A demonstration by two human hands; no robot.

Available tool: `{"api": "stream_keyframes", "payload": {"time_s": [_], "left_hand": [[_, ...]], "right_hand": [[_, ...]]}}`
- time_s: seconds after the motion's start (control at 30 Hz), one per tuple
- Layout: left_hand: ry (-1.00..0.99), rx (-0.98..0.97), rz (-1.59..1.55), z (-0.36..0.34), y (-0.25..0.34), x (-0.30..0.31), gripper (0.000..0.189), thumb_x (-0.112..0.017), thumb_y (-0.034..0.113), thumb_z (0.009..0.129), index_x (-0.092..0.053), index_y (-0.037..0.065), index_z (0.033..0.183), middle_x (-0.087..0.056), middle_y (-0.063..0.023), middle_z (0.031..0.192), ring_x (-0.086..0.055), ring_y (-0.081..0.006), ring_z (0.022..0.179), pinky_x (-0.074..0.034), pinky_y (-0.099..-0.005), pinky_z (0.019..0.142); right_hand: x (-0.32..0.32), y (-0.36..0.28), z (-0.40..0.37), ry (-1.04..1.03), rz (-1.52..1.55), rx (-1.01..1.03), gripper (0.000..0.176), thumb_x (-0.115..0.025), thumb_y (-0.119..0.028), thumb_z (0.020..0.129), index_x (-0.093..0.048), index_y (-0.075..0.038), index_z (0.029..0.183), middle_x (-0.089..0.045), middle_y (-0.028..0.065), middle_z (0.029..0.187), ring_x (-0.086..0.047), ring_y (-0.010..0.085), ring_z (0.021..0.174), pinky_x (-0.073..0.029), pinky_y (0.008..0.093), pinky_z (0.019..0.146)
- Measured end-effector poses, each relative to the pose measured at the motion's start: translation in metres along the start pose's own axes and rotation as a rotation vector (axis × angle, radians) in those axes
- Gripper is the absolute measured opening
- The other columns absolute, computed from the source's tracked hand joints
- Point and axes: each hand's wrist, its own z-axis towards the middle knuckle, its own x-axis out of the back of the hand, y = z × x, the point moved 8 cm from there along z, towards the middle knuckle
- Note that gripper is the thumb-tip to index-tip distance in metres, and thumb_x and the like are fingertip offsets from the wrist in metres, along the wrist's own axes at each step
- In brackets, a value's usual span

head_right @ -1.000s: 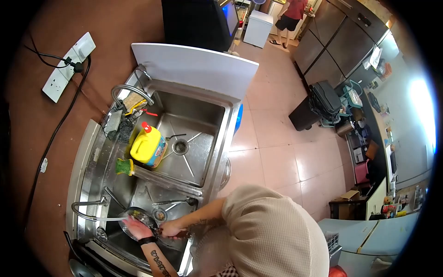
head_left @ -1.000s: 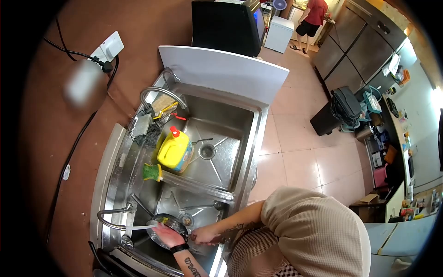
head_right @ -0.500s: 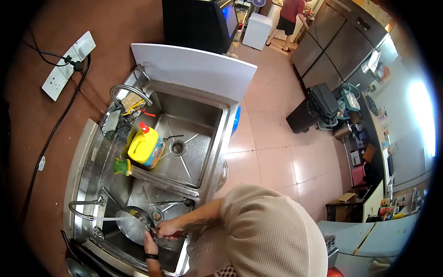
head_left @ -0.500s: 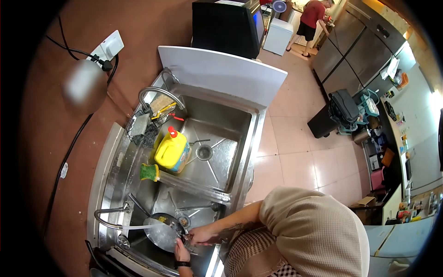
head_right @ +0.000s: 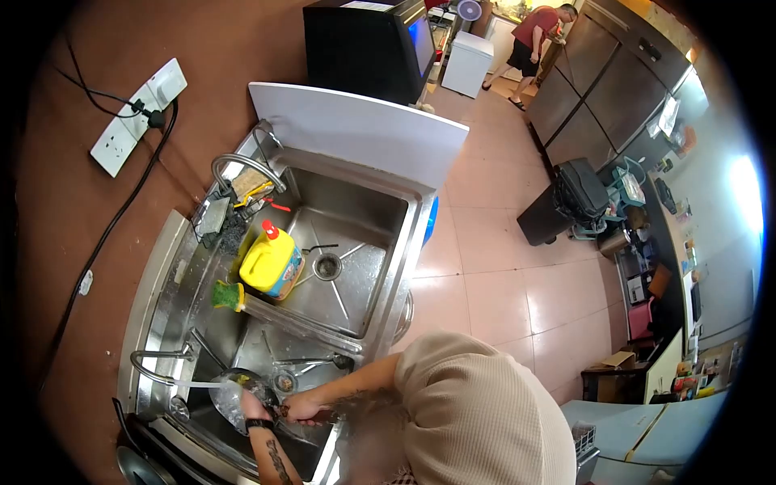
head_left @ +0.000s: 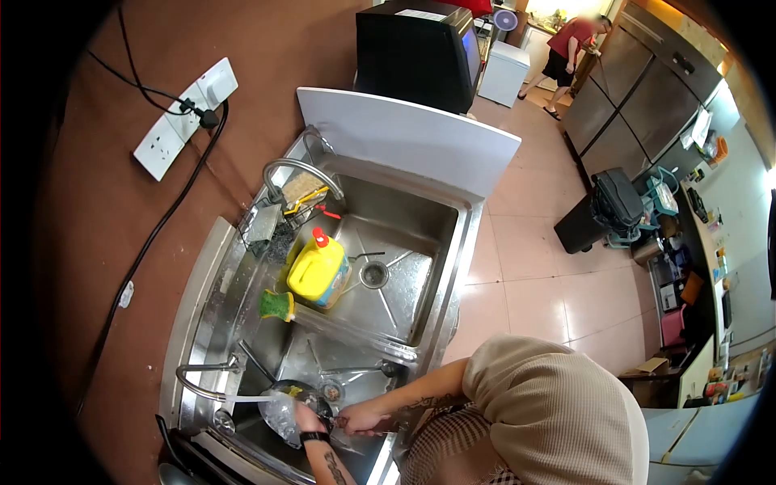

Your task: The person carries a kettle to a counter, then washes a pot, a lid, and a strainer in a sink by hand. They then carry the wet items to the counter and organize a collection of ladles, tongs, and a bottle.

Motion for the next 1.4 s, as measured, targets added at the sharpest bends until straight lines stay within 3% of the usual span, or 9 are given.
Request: {"api": "stream_keyframes", "payload": {"time_s": [0.23,0.4,0.43,0.57,0.83,0.87,1.03,1.2,1.4], "left_hand": [[-0.4,-0.147,1.931,-0.078,0.028,0.007,0.066,-0.054,0.031,0.089,-0.031,0.003,0.145,-0.022,-0.0247,0.152,-0.016,-0.0415,0.142,-0.011,-0.0473,0.117],[0.26,-0.457,0.884,-0.02,0.055,0.0,0.068,-0.052,0.034,0.091,-0.026,0.004,0.146,-0.027,-0.0231,0.148,-0.031,-0.0383,0.134,-0.027,-0.0447,0.111],[0.248,-0.37,0.168,-0.007,0.047,-0.004,0.062,-0.048,0.039,0.094,-0.033,0.004,0.144,-0.038,-0.0202,0.144,-0.043,-0.0355,0.128,-0.036,-0.0446,0.105],[-0.318,0.124,0.054,-0.045,0.023,-0.065,0.055,-0.031,0.047,0.1,-0.051,0.005,0.13,-0.058,-0.0139,0.124,-0.056,-0.0296,0.112,-0.044,-0.0428,0.097],[-0.151,-0.587,2.32,-0.07,0.057,-0.013,0.062,-0.038,0.05,0.094,-0.044,0.009,0.14,-0.034,-0.0147,0.15,-0.021,-0.0317,0.143,-0.004,-0.0472,0.118],[0.047,-0.974,2.094,-0.052,0.056,-0.002,0.061,-0.044,0.051,0.091,-0.05,0.008,0.135,-0.038,-0.0159,0.147,-0.02,-0.0331,0.142,-0.006,-0.0476,0.117],[-0.198,-0.479,1.406,0.036,0.017,-0.044,0.055,-0.036,0.037,0.095,-0.045,0.002,0.137,-0.044,-0.0281,0.137,-0.032,-0.043,0.134,-0.02,-0.0516,0.112],[-0.26,-0.025,0.209,-0.077,0.032,-0.077,0.082,-0.033,0.064,0.095,-0.034,-0.002,0.144,-0.043,-0.0128,0.143,-0.038,-0.0184,0.129,-0.028,-0.0311,0.108],[0.145,-0.193,-0.735,-0.086,0.054,-0.028,0.018,-0.059,0.016,0.095,-0.055,0.002,0.105,-0.063,-0.0065,0.099,-0.064,-0.0193,0.089,-0.053,-0.0355,0.078]], "right_hand": [[0.011,-0.007,-0.028,0.051,-0.005,0.045,0.017,-0.052,-0.014,0.08,-0.045,-0.006,0.066,-0.044,0.004,0.054,-0.044,0.0144,0.038,-0.036,0.0323,0.033],[0.001,0.0,-0.003,-0.004,0.037,0.043,0.015,-0.051,-0.013,0.08,-0.044,-0.006,0.068,-0.044,0.0033,0.055,-0.045,0.0139,0.041,-0.038,0.0328,0.036],[0.003,-0.003,0.0,0.001,-0.013,0.039,0.014,-0.052,-0.013,0.08,-0.045,-0.006,0.069,-0.044,0.003,0.055,-0.045,0.0135,0.042,-0.038,0.0324,0.037],[0.021,-0.016,-0.02,0.081,0.033,-0.058,0.009,-0.053,-0.012,0.08,-0.048,-0.008,0.073,-0.042,0.0003,0.054,-0.043,0.0111,0.042,-0.036,0.0307,0.036],[0.021,-0.031,-0.067,0.005,0.144,-0.148,0.016,-0.053,-0.015,0.087,-0.052,-0.005,0.099,-0.045,-0.0008,0.062,-0.043,0.0094,0.047,-0.036,0.0267,0.039],[0.019,-0.032,-0.065,0.053,0.144,-0.175,0.021,-0.054,-0.015,0.088,-0.05,-0.006,0.107,-0.046,-0.0005,0.064,-0.042,0.0094,0.047,-0.035,0.0262,0.039],[0.014,-0.032,-0.041,0.053,0.014,-0.14,0.024,-0.059,-0.016,0.09,-0.048,-0.007,0.109,-0.048,0.0021,0.068,-0.044,0.0119,0.046,-0.039,0.028,0.039],[0.032,-0.025,-0.028,0.056,0.051,-0.158,0.022,-0.057,-0.015,0.09,-0.044,-0.004,0.103,-0.051,0.005,0.069,-0.048,0.0145,0.046,-0.043,0.0311,0.042],[0.023,-0.062,-0.031,0.256,-1.097,-0.157,0.047,-0.049,-0.028,0.091,-0.04,0.006,0.122,-0.064,0.0258,0.09,-0.066,0.0372,0.082,-0.051,0.0448,0.076]]}}
